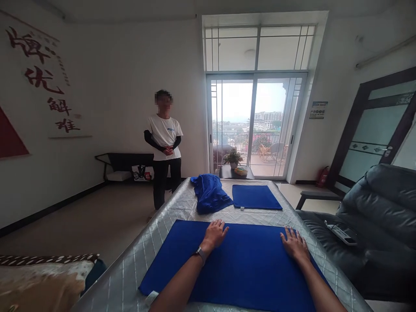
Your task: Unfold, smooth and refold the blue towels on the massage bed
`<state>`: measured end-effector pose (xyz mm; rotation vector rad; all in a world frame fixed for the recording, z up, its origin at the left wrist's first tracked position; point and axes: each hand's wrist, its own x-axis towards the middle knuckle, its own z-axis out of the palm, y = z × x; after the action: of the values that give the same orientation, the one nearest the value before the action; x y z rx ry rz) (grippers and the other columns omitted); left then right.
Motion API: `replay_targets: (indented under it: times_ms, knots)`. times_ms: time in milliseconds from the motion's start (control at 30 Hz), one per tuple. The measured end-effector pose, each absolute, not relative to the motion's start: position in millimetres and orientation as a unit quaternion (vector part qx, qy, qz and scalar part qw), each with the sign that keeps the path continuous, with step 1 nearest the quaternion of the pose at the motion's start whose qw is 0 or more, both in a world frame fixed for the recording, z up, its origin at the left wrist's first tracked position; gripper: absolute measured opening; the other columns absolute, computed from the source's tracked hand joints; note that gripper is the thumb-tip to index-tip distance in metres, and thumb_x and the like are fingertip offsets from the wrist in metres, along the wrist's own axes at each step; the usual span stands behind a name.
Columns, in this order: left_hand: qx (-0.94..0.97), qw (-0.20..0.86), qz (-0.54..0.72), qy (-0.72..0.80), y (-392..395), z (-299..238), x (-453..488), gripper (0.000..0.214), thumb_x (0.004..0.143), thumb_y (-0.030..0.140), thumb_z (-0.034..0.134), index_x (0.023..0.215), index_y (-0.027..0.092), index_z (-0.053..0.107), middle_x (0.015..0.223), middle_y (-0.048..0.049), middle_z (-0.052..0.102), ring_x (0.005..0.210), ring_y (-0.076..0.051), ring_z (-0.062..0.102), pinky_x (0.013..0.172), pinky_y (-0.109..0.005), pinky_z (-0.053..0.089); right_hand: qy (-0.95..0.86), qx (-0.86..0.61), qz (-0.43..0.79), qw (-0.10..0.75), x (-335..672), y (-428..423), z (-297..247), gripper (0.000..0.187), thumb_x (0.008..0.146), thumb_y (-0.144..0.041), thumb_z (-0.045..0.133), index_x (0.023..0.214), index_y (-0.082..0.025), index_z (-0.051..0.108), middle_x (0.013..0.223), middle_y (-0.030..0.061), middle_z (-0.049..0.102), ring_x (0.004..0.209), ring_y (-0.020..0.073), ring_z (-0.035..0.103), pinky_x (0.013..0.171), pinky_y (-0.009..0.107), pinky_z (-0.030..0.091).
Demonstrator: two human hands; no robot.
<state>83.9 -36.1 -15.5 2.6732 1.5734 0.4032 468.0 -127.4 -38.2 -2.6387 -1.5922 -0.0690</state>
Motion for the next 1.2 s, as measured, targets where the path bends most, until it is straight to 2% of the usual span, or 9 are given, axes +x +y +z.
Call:
replay_targets:
  times_ms: [100, 233, 633, 833, 900, 1000, 1067, 1200]
  knots:
    - [0.873, 0.041, 0.131, 0.468, -48, -28, 119, 0.065, 0.105, 0.056, 0.020, 0.153, 0.020, 0.046, 0.160, -0.0126, 0.041, 0.151, -0.027, 0.032, 0.124, -0.047, 0.024, -0.515, -0.857, -0.018, 0.010, 465, -129, -31, 0.070, 0.099, -0.053, 0.020, 0.162, -0.022, 0.028, 0.169, 0.0040, 0.022, 0.155, 0.0271, 0.018, 0.124, 0.045, 0.015]
    - [0.860, 0.056, 0.118, 0.494, -47, -36, 111, 0.067, 0.104, 0.058, 0.018, 0.158, 0.023, 0.037, 0.164, -0.0093, 0.033, 0.154, -0.028, 0.024, 0.125, -0.050, 0.020, -0.515, -0.857, -0.011, 0.006, 466, -127, -31, 0.071, 0.099, -0.054, 0.019, 0.162, -0.021, 0.027, 0.169, 0.0045, 0.023, 0.154, 0.0274, 0.019, 0.124, 0.045, 0.015]
    - [0.714, -0.008, 0.065, 0.697, -9, -38, -92, 0.066, 0.103, 0.056, 0.027, 0.159, 0.021, 0.034, 0.166, -0.0116, 0.029, 0.154, -0.029, 0.024, 0.124, -0.048, 0.019, -0.513, -0.858, -0.021, 0.015, 469, -127, -39, 0.070, 0.100, -0.053, 0.019, 0.162, -0.022, 0.024, 0.170, 0.0042, 0.019, 0.155, 0.0272, 0.017, 0.124, 0.045, 0.014]
    - [0.691, -0.035, 0.070, 0.719, -6, -43, -114, 0.066, 0.103, 0.056, 0.025, 0.158, 0.020, 0.035, 0.164, -0.0134, 0.033, 0.152, -0.028, 0.028, 0.122, -0.047, 0.022, -0.505, -0.863, 0.009, 0.009, 463, -129, -23, 0.070, 0.099, -0.051, 0.018, 0.163, -0.023, 0.022, 0.169, 0.0066, 0.021, 0.154, 0.0283, 0.018, 0.123, 0.049, 0.014]
    - [0.691, -0.037, 0.076, 0.718, -7, -42, -111, 0.066, 0.103, 0.056, 0.026, 0.158, 0.021, 0.036, 0.164, -0.0133, 0.034, 0.152, -0.028, 0.029, 0.122, -0.047, 0.023, -0.494, -0.870, 0.005, 0.003, 450, -129, -8, 0.067, 0.100, -0.045, 0.020, 0.162, -0.020, 0.026, 0.168, 0.0104, 0.024, 0.154, 0.0306, 0.020, 0.122, 0.054, 0.013]
    - [0.689, -0.044, 0.087, 0.718, -9, -42, -108, 0.065, 0.103, 0.056, 0.027, 0.157, 0.021, 0.037, 0.163, -0.0133, 0.035, 0.152, -0.028, 0.029, 0.121, -0.048, 0.023, -0.532, -0.846, -0.025, 0.025, 413, -125, 17, 0.065, 0.097, -0.029, 0.024, 0.157, -0.007, 0.036, 0.162, 0.0223, 0.033, 0.152, 0.0350, 0.023, 0.122, 0.058, 0.005]
    - [0.688, -0.042, 0.090, 0.719, -9, -42, -108, 0.066, 0.103, 0.056, 0.027, 0.156, 0.020, 0.039, 0.163, -0.0140, 0.035, 0.151, -0.028, 0.030, 0.122, -0.048, 0.022, -0.587, -0.809, -0.021, 0.039, 374, -117, 27, 0.063, 0.097, -0.025, 0.024, 0.154, -0.003, 0.040, 0.160, 0.0227, 0.037, 0.152, 0.0315, 0.025, 0.124, 0.050, 0.003]
    - [0.687, -0.032, 0.092, 0.720, -9, -43, -110, 0.066, 0.103, 0.056, 0.027, 0.157, 0.020, 0.038, 0.164, -0.0137, 0.034, 0.152, -0.029, 0.029, 0.123, -0.047, 0.020, -0.697, -0.715, 0.031, 0.048, 287, -100, 22, 0.064, 0.102, -0.041, 0.021, 0.158, -0.012, 0.036, 0.165, 0.0079, 0.033, 0.153, 0.0185, 0.023, 0.124, 0.033, 0.010]
